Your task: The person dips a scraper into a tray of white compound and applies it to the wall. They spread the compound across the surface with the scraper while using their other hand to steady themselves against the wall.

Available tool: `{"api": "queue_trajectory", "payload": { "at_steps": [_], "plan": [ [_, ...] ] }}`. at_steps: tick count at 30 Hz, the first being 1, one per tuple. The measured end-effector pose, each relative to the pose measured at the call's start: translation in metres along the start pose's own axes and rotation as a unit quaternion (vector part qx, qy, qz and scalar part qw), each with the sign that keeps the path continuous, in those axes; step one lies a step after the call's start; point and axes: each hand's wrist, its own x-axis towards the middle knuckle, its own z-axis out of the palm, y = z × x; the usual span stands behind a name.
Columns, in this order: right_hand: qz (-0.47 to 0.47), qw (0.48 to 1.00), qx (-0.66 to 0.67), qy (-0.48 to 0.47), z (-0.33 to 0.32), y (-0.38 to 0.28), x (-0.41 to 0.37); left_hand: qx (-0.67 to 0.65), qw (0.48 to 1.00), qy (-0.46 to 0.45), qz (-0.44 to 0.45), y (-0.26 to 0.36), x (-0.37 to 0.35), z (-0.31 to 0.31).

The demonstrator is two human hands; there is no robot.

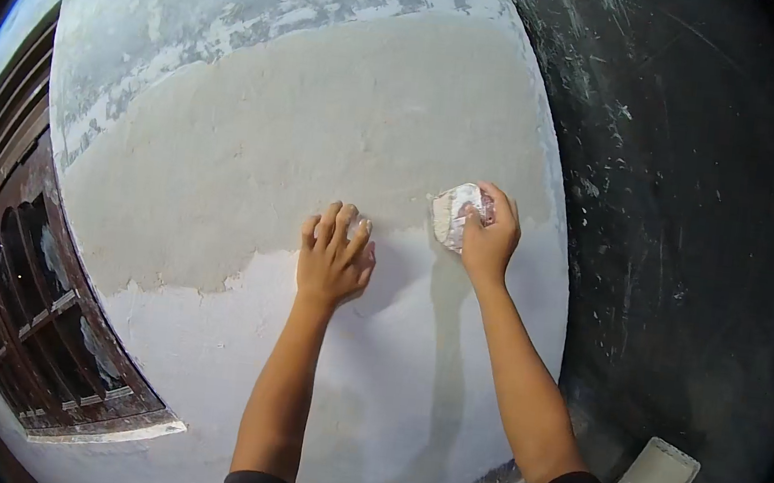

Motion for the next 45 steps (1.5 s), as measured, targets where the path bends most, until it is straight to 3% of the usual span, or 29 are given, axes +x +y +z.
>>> {"api": "queue_trajectory", "payload": {
  "at_steps": [5,15,23,26,30,31,33,37,39,41,45],
  "plan": [
    [0.027,0.998,0.049,-0.028,-0.029,0.011,-0.007,-0.047,0.999,0.015,0.02,0.02,-0.005,0.004],
    [0.136,0.988,0.048,-0.046,-0.154,0.021,-0.019,-0.316,0.946,0.051,-0.046,0.16,-0.002,0.011],
    [0.176,0.984,-0.016,0.01,-0.289,0.037,-0.009,-0.45,0.891,0.009,-0.064,0.297,0.011,0.014],
    [0.173,0.983,-0.055,-0.008,-0.302,0.047,-0.01,-0.503,0.86,-0.004,-0.092,0.31,0.009,0.023],
    [0.214,0.972,-0.082,0.059,-0.367,0.037,-0.03,-0.561,0.826,-0.015,-0.05,0.367,0.009,0.006],
    [0.235,0.966,-0.104,0.024,-0.296,0.088,-0.013,-0.563,0.821,-0.053,-0.078,0.331,0.0,0.082],
    [0.244,0.959,-0.14,0.025,-0.288,0.112,-0.016,-0.587,0.803,-0.066,-0.085,0.342,-0.009,0.111],
    [0.248,0.951,-0.182,0.042,-0.314,0.129,-0.017,-0.64,0.755,-0.099,-0.1,0.377,-0.015,0.119],
    [0.242,0.942,-0.227,0.045,-0.29,0.089,-0.016,-0.67,0.726,-0.116,-0.099,0.351,-0.012,0.108],
    [0.346,0.909,-0.216,0.088,-0.264,0.054,-0.008,-0.687,0.704,-0.155,-0.09,0.331,-0.008,0.104],
    [0.316,0.903,-0.273,0.099,-0.264,0.076,-0.009,-0.719,0.661,-0.208,-0.052,0.323,-0.008,0.133]
  ]
}}
